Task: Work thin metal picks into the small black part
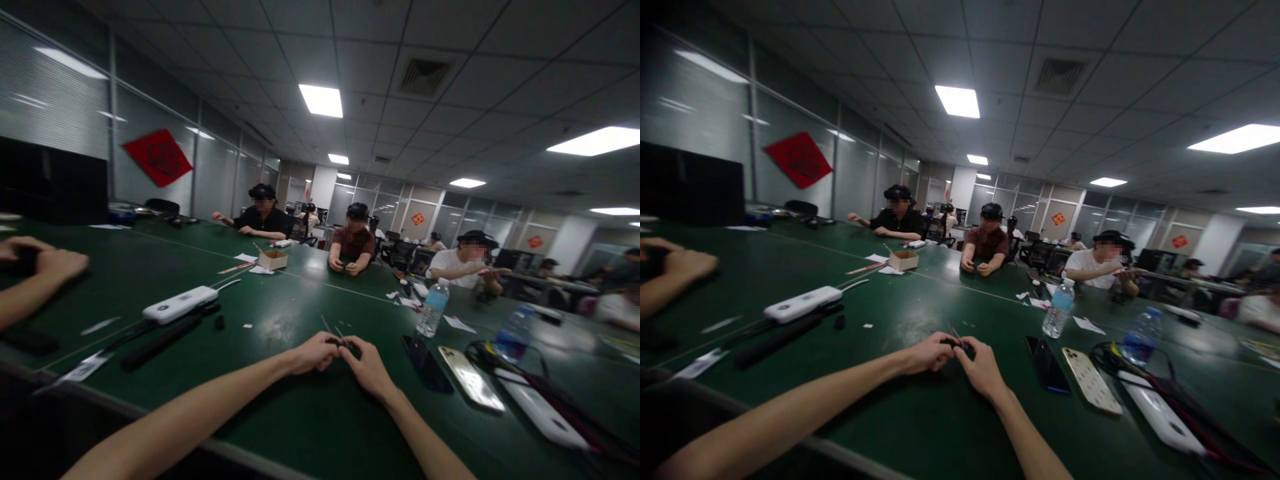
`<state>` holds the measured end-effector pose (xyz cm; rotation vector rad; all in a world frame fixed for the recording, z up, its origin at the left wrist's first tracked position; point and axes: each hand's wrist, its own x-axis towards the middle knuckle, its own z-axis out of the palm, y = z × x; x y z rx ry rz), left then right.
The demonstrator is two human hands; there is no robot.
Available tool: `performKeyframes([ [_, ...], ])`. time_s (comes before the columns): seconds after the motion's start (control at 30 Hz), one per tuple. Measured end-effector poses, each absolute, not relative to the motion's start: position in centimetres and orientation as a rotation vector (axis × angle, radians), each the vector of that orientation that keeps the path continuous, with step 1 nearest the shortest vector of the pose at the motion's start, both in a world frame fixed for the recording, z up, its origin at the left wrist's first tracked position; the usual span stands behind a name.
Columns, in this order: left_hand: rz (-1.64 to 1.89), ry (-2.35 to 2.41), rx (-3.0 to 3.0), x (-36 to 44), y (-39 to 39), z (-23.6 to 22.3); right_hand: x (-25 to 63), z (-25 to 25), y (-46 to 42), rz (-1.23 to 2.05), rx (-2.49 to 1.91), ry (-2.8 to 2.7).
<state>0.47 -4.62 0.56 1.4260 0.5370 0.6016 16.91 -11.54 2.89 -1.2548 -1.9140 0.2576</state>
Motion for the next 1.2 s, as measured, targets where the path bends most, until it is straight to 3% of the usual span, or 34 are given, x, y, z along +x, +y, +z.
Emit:
performKeyframes([
  [0.9, 0.612, 0.516, 1.412, 0.37, -5.27, 1.15, 16.63, 3.03, -11.57, 0.141, -1.268, -1.928],
  [1.2, 0.657, 0.528, 1.155, 0.16, -4.64, 1.51, 16.99, 3.36, -11.50, 0.081, -1.262, -1.923],
])
